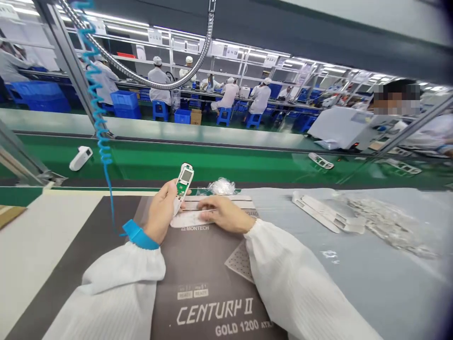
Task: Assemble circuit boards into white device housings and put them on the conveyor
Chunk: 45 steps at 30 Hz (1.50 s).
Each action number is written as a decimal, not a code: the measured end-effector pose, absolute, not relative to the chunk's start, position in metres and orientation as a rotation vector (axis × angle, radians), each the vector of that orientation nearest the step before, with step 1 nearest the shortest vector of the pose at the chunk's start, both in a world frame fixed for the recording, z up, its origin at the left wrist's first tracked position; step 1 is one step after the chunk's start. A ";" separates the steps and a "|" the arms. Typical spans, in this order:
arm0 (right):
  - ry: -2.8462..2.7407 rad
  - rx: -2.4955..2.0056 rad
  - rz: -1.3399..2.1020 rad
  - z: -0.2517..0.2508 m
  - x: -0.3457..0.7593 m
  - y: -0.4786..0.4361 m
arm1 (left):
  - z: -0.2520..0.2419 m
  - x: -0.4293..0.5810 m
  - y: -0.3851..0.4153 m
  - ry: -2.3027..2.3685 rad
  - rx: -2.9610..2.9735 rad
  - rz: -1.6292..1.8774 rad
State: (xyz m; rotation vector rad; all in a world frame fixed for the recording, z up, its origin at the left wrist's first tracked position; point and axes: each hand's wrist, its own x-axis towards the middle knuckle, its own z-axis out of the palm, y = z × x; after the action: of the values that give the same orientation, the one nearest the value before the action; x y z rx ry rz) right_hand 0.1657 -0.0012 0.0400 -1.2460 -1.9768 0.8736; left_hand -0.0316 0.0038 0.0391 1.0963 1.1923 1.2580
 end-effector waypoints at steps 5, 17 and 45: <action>-1.990 -1.210 0.954 0.022 0.189 -0.001 | 0.033 -0.043 0.006 1.343 1.633 1.214; -1.638 -1.257 0.952 0.006 0.185 0.003 | 0.018 -0.041 0.006 1.332 2.167 0.795; -0.789 -0.718 1.689 0.024 0.150 -0.007 | 0.033 -0.001 -0.023 1.713 2.263 0.433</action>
State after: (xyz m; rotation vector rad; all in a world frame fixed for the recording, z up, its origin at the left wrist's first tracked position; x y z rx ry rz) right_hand 0.1501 -0.0074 0.0241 -0.7178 -0.7893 1.6888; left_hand -0.0010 -0.0226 0.0333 2.2634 1.7125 0.4331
